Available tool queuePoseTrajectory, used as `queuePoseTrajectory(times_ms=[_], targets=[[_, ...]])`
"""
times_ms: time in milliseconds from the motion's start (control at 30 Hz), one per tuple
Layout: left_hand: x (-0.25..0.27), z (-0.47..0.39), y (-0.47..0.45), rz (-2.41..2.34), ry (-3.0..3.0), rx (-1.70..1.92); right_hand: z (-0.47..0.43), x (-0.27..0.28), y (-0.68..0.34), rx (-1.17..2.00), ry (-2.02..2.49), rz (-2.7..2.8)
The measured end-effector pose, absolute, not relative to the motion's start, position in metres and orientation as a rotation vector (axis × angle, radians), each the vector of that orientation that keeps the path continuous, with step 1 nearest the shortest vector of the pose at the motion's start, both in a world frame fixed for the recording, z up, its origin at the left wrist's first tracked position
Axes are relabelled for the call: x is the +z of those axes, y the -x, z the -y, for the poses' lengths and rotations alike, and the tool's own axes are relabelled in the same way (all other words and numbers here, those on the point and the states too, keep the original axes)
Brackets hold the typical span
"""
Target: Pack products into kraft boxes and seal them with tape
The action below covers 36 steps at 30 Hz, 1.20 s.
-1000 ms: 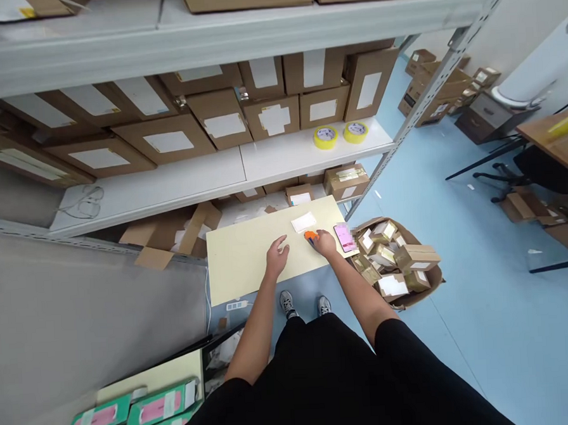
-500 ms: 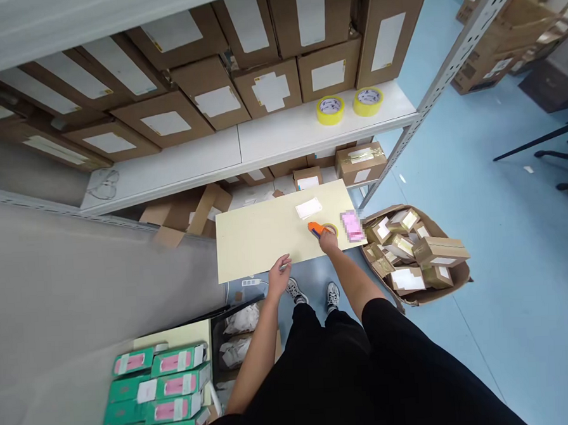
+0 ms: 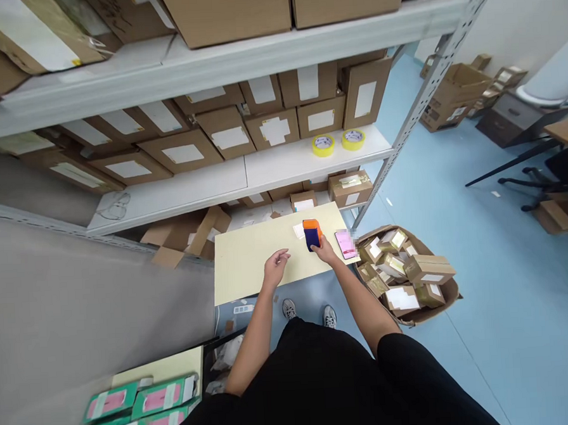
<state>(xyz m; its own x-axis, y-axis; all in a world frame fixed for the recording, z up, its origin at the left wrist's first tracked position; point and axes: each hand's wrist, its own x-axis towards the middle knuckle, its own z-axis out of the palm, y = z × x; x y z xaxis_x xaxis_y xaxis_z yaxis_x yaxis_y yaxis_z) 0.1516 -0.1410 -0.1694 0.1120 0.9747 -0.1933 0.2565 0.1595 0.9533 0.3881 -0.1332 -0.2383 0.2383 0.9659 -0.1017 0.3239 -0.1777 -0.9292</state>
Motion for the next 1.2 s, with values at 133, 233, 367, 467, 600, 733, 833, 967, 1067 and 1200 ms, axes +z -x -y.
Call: queuePoseTrajectory(times_ms=[133, 233, 367, 467, 600, 733, 833, 967, 1067, 1200], targets=[[-0.136, 0.105, -0.142, -1.317, -1.348, 0.935, 0.143, -0.193, -0.379, 0.960, 1.547, 1.188], [-0.103, 0.078, -0.136, -1.283, -1.375, 0.997, 0.151, -0.164, -0.373, 0.924, 1.484, 1.190], [-0.058, 0.054, -0.133, -1.178, -1.456, 1.031, 0.153, -0.131, -0.370, 0.876, 1.387, 1.284], [-0.028, 0.048, -0.129, -1.057, -1.593, 0.982, 0.149, -0.110, -0.369, 0.748, 1.411, 1.363], [0.006, 0.047, -0.117, -0.841, -1.841, 0.873, 0.137, -0.089, -0.365, 0.584, 1.401, 1.423], [0.027, 0.046, -0.109, -0.734, -2.031, 0.845, 0.123, -0.076, -0.358, 0.526, 1.340, 1.454], [0.033, 0.043, -0.107, -0.747, -2.109, 0.817, 0.115, -0.070, -0.354, 0.499, 1.319, 1.488], [0.039, 0.038, -0.102, -0.740, -2.117, 0.774, 0.107, -0.063, -0.348, 0.498, 1.321, 1.518], [0.047, 0.039, -0.094, -0.715, -2.116, 0.864, 0.103, -0.059, -0.342, 0.493, 1.323, 1.504], [0.056, 0.044, -0.086, -0.760, -2.211, 0.911, 0.099, -0.053, -0.329, 0.513, 1.323, 1.505]])
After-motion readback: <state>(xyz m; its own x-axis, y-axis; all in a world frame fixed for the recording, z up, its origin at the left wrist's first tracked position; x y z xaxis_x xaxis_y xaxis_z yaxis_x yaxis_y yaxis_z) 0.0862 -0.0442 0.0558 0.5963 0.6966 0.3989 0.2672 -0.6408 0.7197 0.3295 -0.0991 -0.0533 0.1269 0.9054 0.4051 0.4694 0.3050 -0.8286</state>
